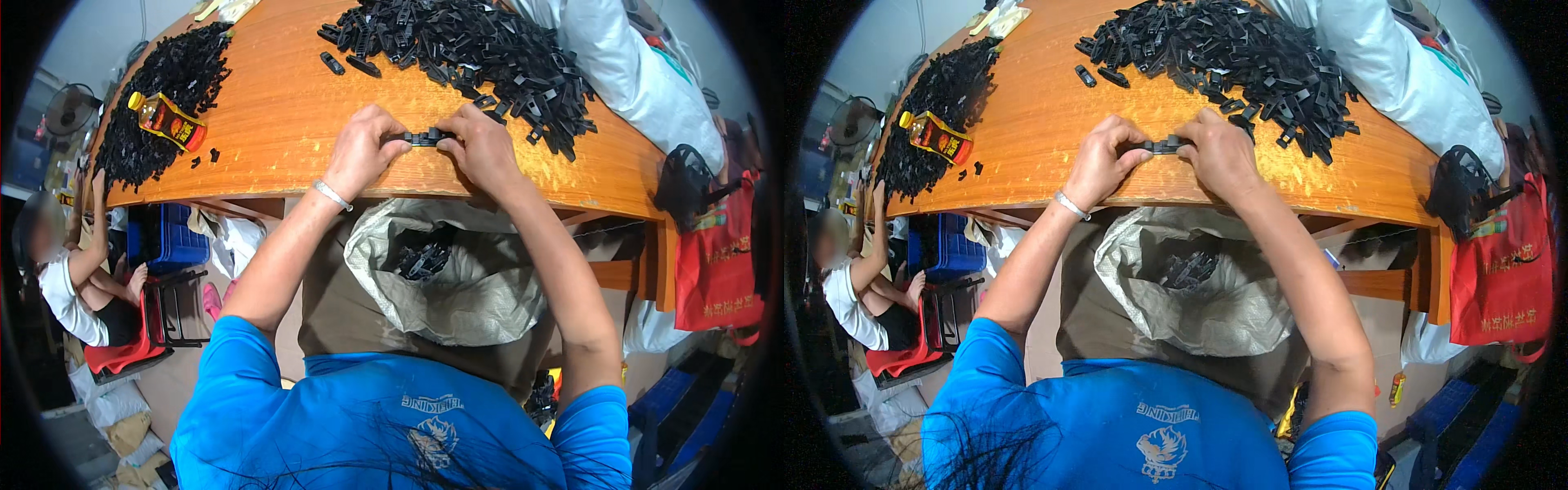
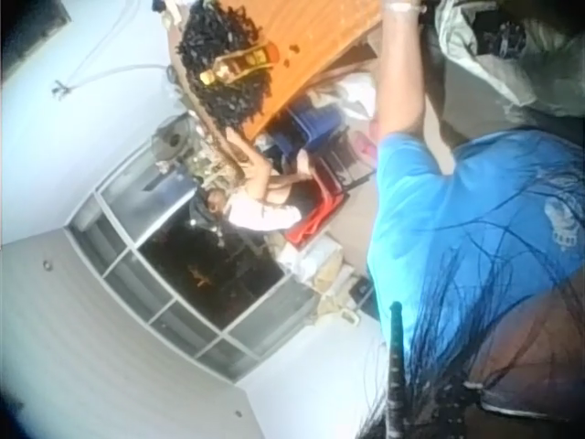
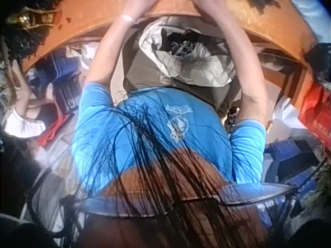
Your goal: The person repeatedly assembles black plastic buckle components by hand at a table.
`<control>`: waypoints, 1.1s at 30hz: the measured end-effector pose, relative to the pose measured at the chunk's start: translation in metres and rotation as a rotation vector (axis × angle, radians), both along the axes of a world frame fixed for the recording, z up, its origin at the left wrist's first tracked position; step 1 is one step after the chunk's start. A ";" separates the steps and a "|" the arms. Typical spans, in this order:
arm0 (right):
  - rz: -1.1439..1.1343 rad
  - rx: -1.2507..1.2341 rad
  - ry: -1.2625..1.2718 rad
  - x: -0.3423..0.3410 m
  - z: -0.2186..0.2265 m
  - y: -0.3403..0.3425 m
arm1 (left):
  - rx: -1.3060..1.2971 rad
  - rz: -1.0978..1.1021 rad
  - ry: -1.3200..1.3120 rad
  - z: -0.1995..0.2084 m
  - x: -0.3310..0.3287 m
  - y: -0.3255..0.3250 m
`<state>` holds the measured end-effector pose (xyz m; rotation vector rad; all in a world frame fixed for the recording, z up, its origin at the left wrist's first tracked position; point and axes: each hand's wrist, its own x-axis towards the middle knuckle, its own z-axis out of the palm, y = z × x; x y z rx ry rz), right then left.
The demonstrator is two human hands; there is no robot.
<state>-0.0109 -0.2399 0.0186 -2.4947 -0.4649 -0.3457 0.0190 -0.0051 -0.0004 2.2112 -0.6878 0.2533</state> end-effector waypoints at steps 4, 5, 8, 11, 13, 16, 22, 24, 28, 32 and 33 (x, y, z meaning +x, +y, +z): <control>0.059 -0.016 -0.010 0.007 -0.002 -0.004 | -0.021 0.004 -0.041 -0.002 -0.002 -0.002; 0.101 -0.004 -0.047 0.009 -0.003 -0.004 | -0.021 0.000 -0.039 -0.002 -0.004 -0.005; 0.121 -0.119 -0.095 0.021 -0.008 0.007 | 0.020 0.059 -0.053 0.000 -0.002 -0.017; 0.155 -0.088 -0.078 0.011 -0.005 -0.001 | 0.009 -0.048 0.011 0.001 -0.001 -0.014; 0.174 -0.099 -0.084 -0.011 0.002 -0.007 | 0.027 -0.134 0.157 0.011 0.004 -0.003; 0.218 -0.108 0.100 -0.054 0.013 -0.010 | -0.165 -0.379 0.529 0.016 0.018 0.006; 0.138 -0.080 0.115 -0.038 0.025 -0.037 | 0.220 0.020 -0.346 0.019 0.073 -0.046; -0.070 -0.091 -0.048 -0.006 0.023 -0.037 | 0.262 0.018 -0.375 0.011 0.093 -0.056; -0.166 -0.185 -0.239 0.048 -0.001 -0.039 | 0.383 -0.026 -0.412 0.014 0.105 -0.071; -0.159 -0.294 -0.269 0.073 -0.012 -0.036 | 0.432 -0.071 -0.439 0.021 0.104 -0.071; -0.145 -0.310 -0.289 0.076 -0.012 -0.035 | 0.439 -0.086 -0.455 0.023 0.104 -0.070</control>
